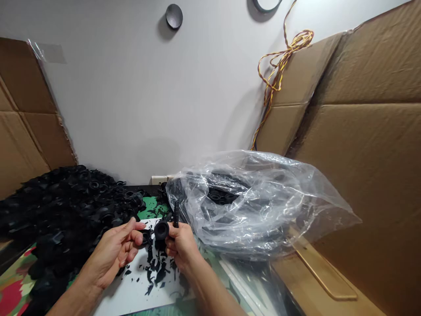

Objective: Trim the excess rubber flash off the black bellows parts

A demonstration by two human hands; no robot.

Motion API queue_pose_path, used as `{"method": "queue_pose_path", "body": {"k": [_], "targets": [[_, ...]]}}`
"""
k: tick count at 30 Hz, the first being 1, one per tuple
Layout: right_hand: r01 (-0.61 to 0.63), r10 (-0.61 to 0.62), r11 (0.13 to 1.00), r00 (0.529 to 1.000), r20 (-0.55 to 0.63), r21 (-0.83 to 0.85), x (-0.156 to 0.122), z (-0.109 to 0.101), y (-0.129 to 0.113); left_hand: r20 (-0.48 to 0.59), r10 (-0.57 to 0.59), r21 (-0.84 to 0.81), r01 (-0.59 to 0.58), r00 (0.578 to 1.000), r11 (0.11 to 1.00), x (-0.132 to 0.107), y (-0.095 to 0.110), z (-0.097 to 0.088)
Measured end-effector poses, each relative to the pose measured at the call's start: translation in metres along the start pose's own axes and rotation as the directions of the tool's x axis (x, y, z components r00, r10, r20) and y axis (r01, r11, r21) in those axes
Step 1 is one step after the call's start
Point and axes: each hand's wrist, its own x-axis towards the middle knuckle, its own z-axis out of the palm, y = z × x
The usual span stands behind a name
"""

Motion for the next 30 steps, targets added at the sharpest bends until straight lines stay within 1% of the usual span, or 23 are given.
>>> {"method": "queue_pose_path", "body": {"k": [2,6,9,11,14,18,22,27,30], "targets": [[-0.008,0.008,1.000,1.000,-0.007,0.023,0.000,0.001,-0.002,-0.018,0.036,-0.006,-0.036,0.999,0.999,0.002,-0.002,0.000],[0.002,-0.001,0.999,1.000,-0.018,0.049,-0.002,0.004,-0.007,-0.087,0.151,0.005,-0.151,0.985,0.988,0.004,-0.009,-0.001],[0.025,-0.024,0.998,0.999,-0.023,0.052,-0.006,0.009,-0.011,-0.133,0.175,0.024,-0.173,0.976,0.985,0.007,-0.012,-0.003],[0.049,-0.047,0.997,0.998,-0.031,0.058,-0.008,0.012,-0.013,-0.143,0.179,0.037,-0.175,0.974,0.984,0.009,-0.014,-0.004],[0.074,-0.071,0.996,0.994,-0.080,0.042,-0.008,0.014,-0.013,-0.136,0.180,0.050,-0.174,0.974,0.983,0.009,-0.016,-0.005],[0.044,-0.044,0.999,0.990,-0.131,-0.001,-0.005,0.012,-0.008,-0.129,0.184,0.090,-0.173,0.974,0.981,0.009,-0.019,-0.005],[0.014,-0.017,1.000,0.991,-0.134,-0.022,-0.005,0.012,-0.002,-0.096,0.205,0.134,-0.192,0.974,0.972,0.010,-0.023,-0.006],[0.008,-0.014,0.999,0.991,-0.131,-0.043,-0.008,0.016,0.000,-0.062,0.224,0.191,-0.209,0.973,0.959,0.007,-0.024,-0.007],[0.002,-0.009,0.999,0.992,-0.126,-0.054,-0.010,0.017,0.002,-0.019,0.235,0.252,-0.222,0.972,0.942,0.004,-0.024,-0.007]]}}
